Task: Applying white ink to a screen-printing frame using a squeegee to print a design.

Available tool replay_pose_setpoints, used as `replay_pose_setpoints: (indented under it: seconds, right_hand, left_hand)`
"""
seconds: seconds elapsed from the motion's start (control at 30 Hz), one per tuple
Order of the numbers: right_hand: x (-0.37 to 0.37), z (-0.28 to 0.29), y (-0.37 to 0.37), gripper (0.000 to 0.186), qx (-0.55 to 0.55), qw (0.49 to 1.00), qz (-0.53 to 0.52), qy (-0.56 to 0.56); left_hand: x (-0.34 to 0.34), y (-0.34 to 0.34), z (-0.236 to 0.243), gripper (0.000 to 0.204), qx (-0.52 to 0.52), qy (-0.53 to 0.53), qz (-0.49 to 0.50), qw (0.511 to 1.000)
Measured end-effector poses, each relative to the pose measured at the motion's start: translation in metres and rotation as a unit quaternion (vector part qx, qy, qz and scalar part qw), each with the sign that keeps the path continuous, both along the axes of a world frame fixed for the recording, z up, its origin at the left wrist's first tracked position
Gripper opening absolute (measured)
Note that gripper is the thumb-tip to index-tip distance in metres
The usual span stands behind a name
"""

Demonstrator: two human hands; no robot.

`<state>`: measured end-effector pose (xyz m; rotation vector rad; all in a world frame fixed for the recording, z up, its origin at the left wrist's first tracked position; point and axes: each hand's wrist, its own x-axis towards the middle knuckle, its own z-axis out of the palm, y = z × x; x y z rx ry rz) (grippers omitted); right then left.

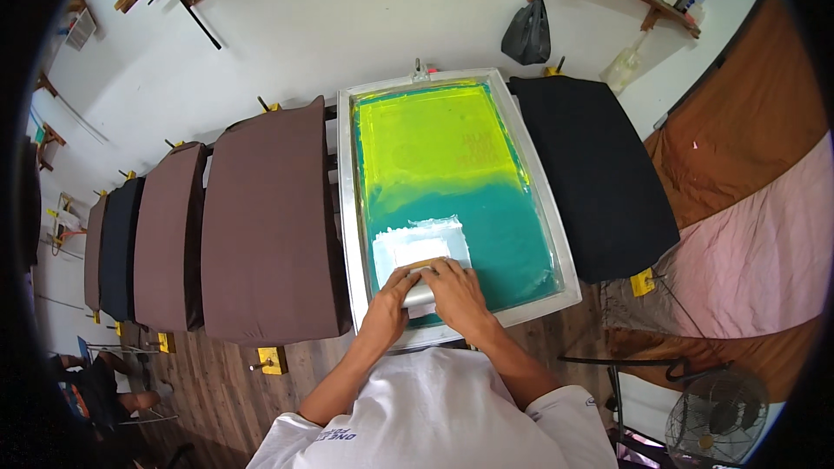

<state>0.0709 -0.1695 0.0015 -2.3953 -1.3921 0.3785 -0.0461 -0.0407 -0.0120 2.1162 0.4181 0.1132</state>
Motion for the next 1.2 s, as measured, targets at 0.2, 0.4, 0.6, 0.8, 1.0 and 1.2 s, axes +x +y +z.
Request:
replay_pose_setpoints:
  seconds: [0.2, 0.4, 0.6, 0.8, 1.0, 1.2]
  right_hand:
    - [-0.010, -0.013, -0.003, 0.044, 0.031, 0.999, -0.019, -0.026]
    - [-0.013, -0.010, -0.007, 0.039, 0.047, 0.998, -0.029, -0.026]
    - [-0.017, -0.012, -0.012, 0.038, 0.052, 0.998, -0.029, -0.017]
    - [-0.018, -0.003, -0.014, 0.038, 0.027, 0.999, -0.029, 0.005]
    - [-0.020, 0.004, -0.016, 0.044, 0.028, 0.999, -0.023, 0.000]
    - [-0.024, -0.001, -0.028, 0.049, 0.028, 0.999, -0.012, 0.021]
  left_hand:
    - [-0.004, -0.004, -0.005, 0.071, 0.107, -0.020, -0.005, 0.994]
    - [-0.008, -0.005, -0.004, 0.073, 0.105, -0.037, -0.003, 0.994]
    - [-0.012, -0.012, 0.003, 0.076, 0.089, -0.026, -0.005, 0.996]
    - [-0.014, -0.015, 0.005, 0.072, 0.059, -0.026, 0.000, 0.998]
    - [-0.017, -0.018, 0.012, 0.071, 0.043, -0.012, 0.002, 0.999]
    - [-0.024, -0.024, 0.003, 0.069, 0.082, -0.014, -0.014, 0.996]
